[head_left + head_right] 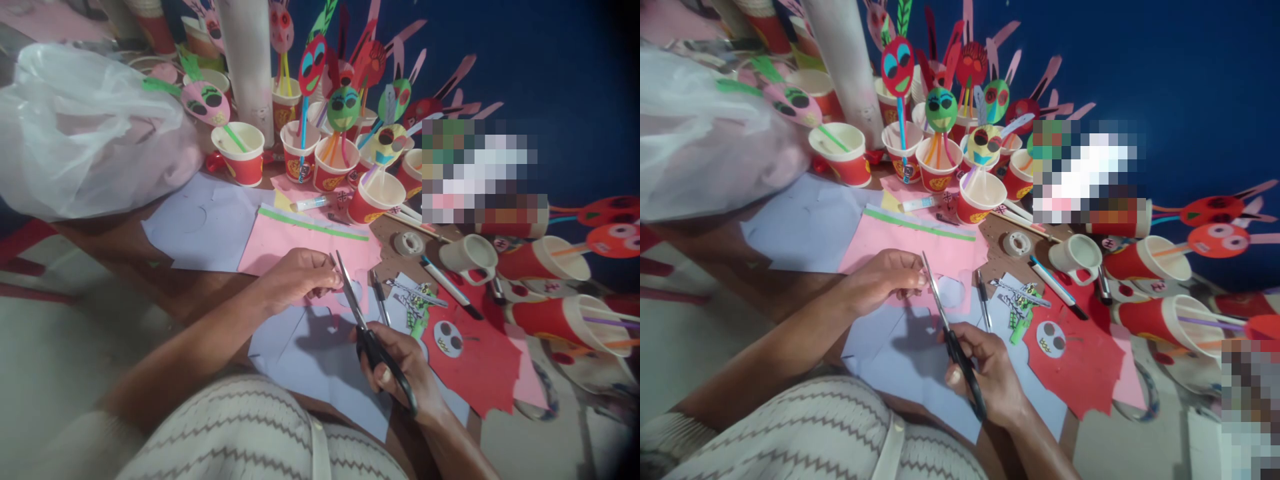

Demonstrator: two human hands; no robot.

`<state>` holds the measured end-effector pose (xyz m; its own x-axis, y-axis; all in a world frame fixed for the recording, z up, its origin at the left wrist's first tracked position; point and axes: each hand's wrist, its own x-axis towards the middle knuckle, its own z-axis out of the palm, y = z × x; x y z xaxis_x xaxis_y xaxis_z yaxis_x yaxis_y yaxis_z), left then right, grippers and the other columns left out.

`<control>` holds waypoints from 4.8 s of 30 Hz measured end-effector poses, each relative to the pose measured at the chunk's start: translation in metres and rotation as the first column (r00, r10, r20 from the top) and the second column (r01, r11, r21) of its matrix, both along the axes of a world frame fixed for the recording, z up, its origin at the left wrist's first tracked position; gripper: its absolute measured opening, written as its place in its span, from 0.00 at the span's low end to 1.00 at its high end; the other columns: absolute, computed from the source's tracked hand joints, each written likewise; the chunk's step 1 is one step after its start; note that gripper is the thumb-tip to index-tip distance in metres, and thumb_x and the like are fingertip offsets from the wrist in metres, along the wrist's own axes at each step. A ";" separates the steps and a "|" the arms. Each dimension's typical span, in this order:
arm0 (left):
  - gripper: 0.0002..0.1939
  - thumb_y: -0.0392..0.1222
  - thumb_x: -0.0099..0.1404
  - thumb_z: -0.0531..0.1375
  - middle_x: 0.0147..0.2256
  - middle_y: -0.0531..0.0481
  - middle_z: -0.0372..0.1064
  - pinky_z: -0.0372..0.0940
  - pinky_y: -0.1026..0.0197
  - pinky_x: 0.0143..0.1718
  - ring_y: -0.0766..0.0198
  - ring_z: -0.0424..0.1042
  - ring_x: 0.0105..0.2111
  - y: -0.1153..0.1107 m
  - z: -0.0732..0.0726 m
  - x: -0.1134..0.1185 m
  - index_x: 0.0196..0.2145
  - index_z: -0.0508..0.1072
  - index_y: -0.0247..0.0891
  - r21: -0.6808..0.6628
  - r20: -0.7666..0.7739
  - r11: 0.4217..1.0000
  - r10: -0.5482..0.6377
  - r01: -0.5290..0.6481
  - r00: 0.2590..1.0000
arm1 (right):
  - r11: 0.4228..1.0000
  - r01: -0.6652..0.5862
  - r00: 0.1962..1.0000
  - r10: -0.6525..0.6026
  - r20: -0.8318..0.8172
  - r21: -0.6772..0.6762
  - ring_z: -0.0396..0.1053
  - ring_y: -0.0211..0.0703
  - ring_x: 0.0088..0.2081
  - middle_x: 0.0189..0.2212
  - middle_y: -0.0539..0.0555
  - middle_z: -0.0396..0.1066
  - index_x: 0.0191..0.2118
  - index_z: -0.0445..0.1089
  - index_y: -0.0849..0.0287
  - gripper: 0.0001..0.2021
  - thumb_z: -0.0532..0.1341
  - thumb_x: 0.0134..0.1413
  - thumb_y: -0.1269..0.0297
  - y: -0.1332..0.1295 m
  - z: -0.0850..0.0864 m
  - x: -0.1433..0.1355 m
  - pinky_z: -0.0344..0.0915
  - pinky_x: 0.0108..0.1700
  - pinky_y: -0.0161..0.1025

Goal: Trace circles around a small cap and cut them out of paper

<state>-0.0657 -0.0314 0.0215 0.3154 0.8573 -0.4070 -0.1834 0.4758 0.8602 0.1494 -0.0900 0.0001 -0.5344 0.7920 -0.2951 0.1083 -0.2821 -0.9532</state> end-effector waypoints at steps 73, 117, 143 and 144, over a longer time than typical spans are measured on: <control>0.08 0.39 0.49 0.60 0.19 0.56 0.61 0.52 0.67 0.22 0.73 0.58 0.20 -0.001 -0.003 0.003 0.18 0.65 0.34 0.078 -0.017 0.995 0.063 -0.062 0.998 | 1.000 -0.004 1.000 0.004 -0.018 0.000 0.52 0.32 0.17 0.16 0.46 0.61 0.38 0.67 0.60 0.25 0.61 0.44 0.41 0.001 0.003 -0.002 0.48 0.19 0.31; 0.07 0.38 0.50 0.60 0.18 0.56 0.61 0.52 0.67 0.22 0.72 0.59 0.20 0.000 -0.004 0.000 0.19 0.66 0.34 0.077 -0.019 0.996 0.048 -0.046 0.999 | 0.998 0.043 0.999 -0.044 0.020 0.039 0.51 0.31 0.15 0.14 0.45 0.60 0.36 0.69 0.60 0.23 0.63 0.44 0.44 -0.001 -0.002 -0.001 0.47 0.17 0.31; 0.07 0.38 0.48 0.60 0.18 0.57 0.60 0.52 0.67 0.22 0.74 0.57 0.19 -0.002 -0.001 0.000 0.20 0.66 0.33 0.063 -0.063 0.998 0.026 -0.022 0.998 | 1.000 -0.007 0.998 0.007 -0.066 -0.003 0.51 0.31 0.17 0.16 0.45 0.61 0.38 0.67 0.59 0.24 0.62 0.45 0.42 0.000 0.001 -0.002 0.48 0.19 0.30; 0.07 0.38 0.48 0.60 0.18 0.57 0.59 0.52 0.67 0.21 0.74 0.56 0.19 -0.002 -0.002 0.000 0.20 0.66 0.33 0.063 -0.060 0.998 0.025 -0.021 0.998 | 1.000 -0.007 0.998 0.007 -0.068 0.000 0.51 0.31 0.17 0.16 0.45 0.61 0.38 0.67 0.59 0.24 0.62 0.45 0.42 0.000 0.001 -0.002 0.48 0.19 0.30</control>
<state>-0.0656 -0.0331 0.0198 0.2718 0.8884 -0.3700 -0.1400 0.4169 0.8981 0.1473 -0.0901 0.0014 -0.5589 0.7881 -0.2579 0.0451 -0.2817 -0.9584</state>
